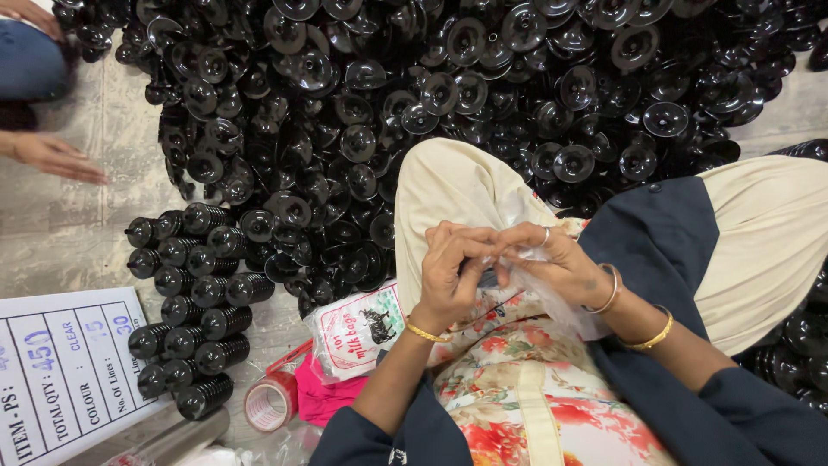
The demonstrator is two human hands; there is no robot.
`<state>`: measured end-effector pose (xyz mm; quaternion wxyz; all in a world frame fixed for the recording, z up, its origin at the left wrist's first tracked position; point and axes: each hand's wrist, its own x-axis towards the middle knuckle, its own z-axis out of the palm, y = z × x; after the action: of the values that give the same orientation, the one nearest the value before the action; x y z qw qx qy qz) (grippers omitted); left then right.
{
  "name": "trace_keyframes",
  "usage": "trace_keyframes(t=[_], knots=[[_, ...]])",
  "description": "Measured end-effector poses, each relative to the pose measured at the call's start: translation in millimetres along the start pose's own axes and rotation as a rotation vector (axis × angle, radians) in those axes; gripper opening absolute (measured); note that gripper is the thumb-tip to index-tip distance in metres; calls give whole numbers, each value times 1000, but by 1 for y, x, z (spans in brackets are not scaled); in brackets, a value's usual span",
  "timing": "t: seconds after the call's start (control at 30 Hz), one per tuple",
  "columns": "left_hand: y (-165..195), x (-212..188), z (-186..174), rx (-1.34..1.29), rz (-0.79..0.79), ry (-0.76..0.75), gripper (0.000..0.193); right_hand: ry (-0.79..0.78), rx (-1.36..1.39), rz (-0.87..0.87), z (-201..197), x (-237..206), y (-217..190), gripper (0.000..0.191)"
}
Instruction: The person sits on the floor among large piles of black plastic caps and places caps one at a time into a small clear plastic bag, then ties the bag closed and sets it aside. A sign listing item, total quantity and colour lies next to the work area.
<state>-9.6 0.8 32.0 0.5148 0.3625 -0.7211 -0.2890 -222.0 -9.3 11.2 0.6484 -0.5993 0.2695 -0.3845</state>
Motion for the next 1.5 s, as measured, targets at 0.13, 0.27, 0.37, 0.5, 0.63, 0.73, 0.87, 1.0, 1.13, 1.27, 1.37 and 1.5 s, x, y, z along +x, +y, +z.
trace_keyframes(t=[0.13,0.27,0.37,0.5,0.63,0.73,0.87,1.0,1.13,1.27,1.37,1.5], knots=[[0,-1,5,-53,3,63,20,96,-367,-99,-3,-1,-8,16],[-2,-4,9,-39,49,92,23,175,96,138,0,2,-12,15],[-3,-6,9,111,207,56,29,179,327,288,-9,6,-17,21],[-7,-7,0,287,431,-101,38,180,274,453,-10,2,-25,16],[-9,-6,-3,367,463,-120,34,148,-159,194,-5,4,-33,19],[-10,-5,1,298,355,-81,33,202,-710,-100,3,3,-39,23],[-8,-8,7,221,268,-20,31,320,-1133,-362,22,4,-40,36],[-5,-10,9,215,258,-3,34,362,-1218,-387,28,7,-37,46],[-5,-13,10,295,281,-36,35,415,-941,-178,34,7,-32,38],[-6,-15,11,363,279,-28,36,301,-485,-24,22,10,-30,33],[-7,-16,13,363,273,-5,36,273,-344,19,15,9,-29,30],[-8,-14,16,265,178,35,30,353,-684,-129,22,2,-28,48]])
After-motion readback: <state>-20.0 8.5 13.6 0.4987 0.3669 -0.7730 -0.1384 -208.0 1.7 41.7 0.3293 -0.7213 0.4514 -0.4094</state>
